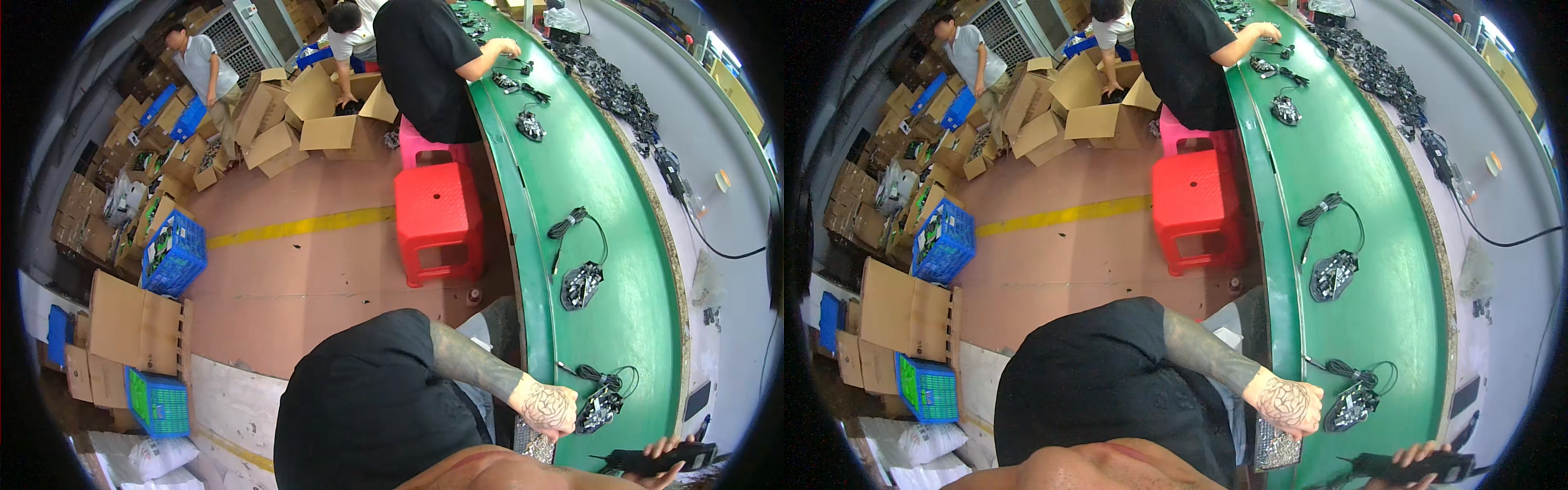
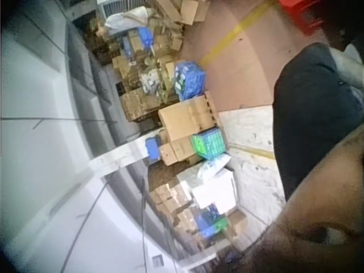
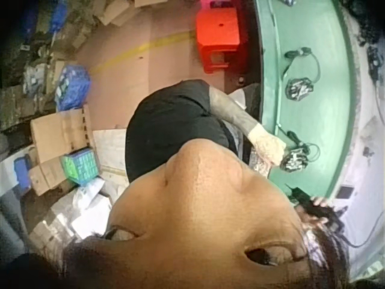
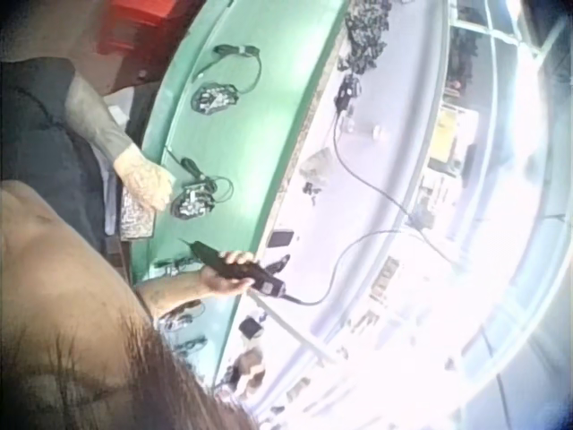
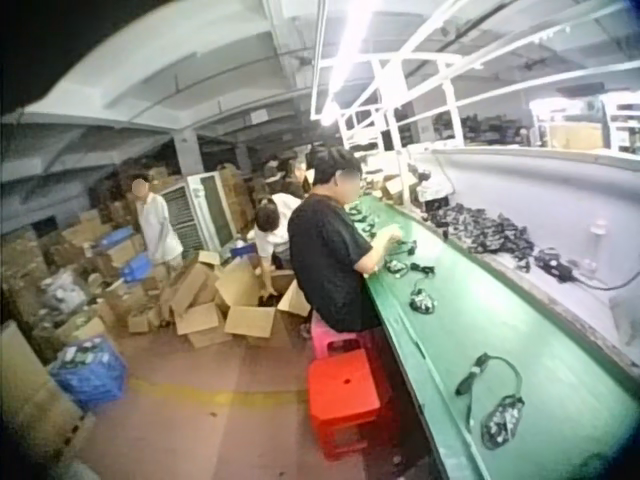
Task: The person assembles mouse components onto printed circuit boards by securing them with screws using a power screwdriver.
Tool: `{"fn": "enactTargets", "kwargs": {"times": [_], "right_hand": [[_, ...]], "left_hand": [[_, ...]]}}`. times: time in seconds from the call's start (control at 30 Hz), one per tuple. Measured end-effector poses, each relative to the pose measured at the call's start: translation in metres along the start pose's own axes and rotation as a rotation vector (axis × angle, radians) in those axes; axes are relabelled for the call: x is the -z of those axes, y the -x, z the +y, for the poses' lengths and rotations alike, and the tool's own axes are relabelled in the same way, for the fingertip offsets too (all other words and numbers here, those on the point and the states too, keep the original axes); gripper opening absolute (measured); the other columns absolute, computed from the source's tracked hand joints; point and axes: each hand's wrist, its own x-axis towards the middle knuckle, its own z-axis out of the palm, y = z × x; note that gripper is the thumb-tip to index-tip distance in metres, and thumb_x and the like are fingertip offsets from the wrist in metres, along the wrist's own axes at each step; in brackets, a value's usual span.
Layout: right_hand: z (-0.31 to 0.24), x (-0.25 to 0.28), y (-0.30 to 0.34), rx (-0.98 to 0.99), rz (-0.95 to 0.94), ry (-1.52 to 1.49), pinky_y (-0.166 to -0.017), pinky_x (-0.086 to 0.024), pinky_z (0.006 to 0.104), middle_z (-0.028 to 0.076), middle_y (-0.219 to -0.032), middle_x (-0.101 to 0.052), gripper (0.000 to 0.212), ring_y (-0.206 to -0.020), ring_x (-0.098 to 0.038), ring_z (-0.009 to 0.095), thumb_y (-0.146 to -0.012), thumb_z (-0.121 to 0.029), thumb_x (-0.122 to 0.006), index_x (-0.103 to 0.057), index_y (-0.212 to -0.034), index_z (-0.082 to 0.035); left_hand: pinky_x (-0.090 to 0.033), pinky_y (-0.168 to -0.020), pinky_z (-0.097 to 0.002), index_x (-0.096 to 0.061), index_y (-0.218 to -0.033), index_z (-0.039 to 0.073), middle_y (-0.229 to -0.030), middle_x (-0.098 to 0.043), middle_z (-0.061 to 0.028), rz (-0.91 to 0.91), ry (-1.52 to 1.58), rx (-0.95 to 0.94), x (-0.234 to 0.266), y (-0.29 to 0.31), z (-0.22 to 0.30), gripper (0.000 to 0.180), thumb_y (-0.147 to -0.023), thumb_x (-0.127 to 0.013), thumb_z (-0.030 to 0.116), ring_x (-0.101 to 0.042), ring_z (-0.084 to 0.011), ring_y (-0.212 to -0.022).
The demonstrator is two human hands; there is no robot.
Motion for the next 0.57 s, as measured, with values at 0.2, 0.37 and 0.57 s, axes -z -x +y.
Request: {"fn": "enactTargets", "kwargs": {"times": [0.2, 0.37, 0.57], "right_hand": [[0.017, -0.029, 0.022, -0.083, -0.311, -0.183, -0.075, -0.041, 0.0422, 0.007, -0.093, -0.054, 0.053, -0.079, -0.051, 0.022, -0.091, -0.038, -0.068, -0.047, -0.132, -0.012], [0.043, -0.021, 0.028, 0.256, -0.168, -0.236, -0.048, -0.043, 0.0336, 0.007, -0.077, -0.058, 0.048, -0.05, -0.05, 0.017, -0.088, -0.039, -0.064, -0.054, -0.125, -0.01], [0.046, -0.033, 0.025, 0.307, -0.015, -0.151, -0.047, -0.042, 0.0332, 0.007, -0.075, -0.057, 0.045, -0.049, -0.049, 0.017, -0.089, -0.038, -0.064, -0.054, -0.121, -0.008]], "left_hand": [[-0.049, -0.069, -0.0424, -0.062, -0.09, 0.008, -0.075, -0.065, -0.0089, 0.188, 0.333, 0.102, 0.028, 0.007, 0.012, 0.014, -0.089, -0.064, 0.022, -0.064, -0.031, -0.076], [-0.053, -0.064, -0.0388, -0.063, -0.089, 0.006, -0.073, -0.069, -0.0067, 0.292, 0.481, 0.093, 0.035, 0.001, 0.022, 0.011, -0.081, -0.069, 0.012, -0.068, -0.0285, -0.07], [-0.05, -0.065, -0.0421, -0.062, -0.096, 0.008, -0.078, -0.069, -0.0082, 0.281, 0.42, 0.059, 0.029, 0.0, 0.0, 0.016, -0.084, -0.067, 0.017, -0.067, -0.0316, -0.074]]}}
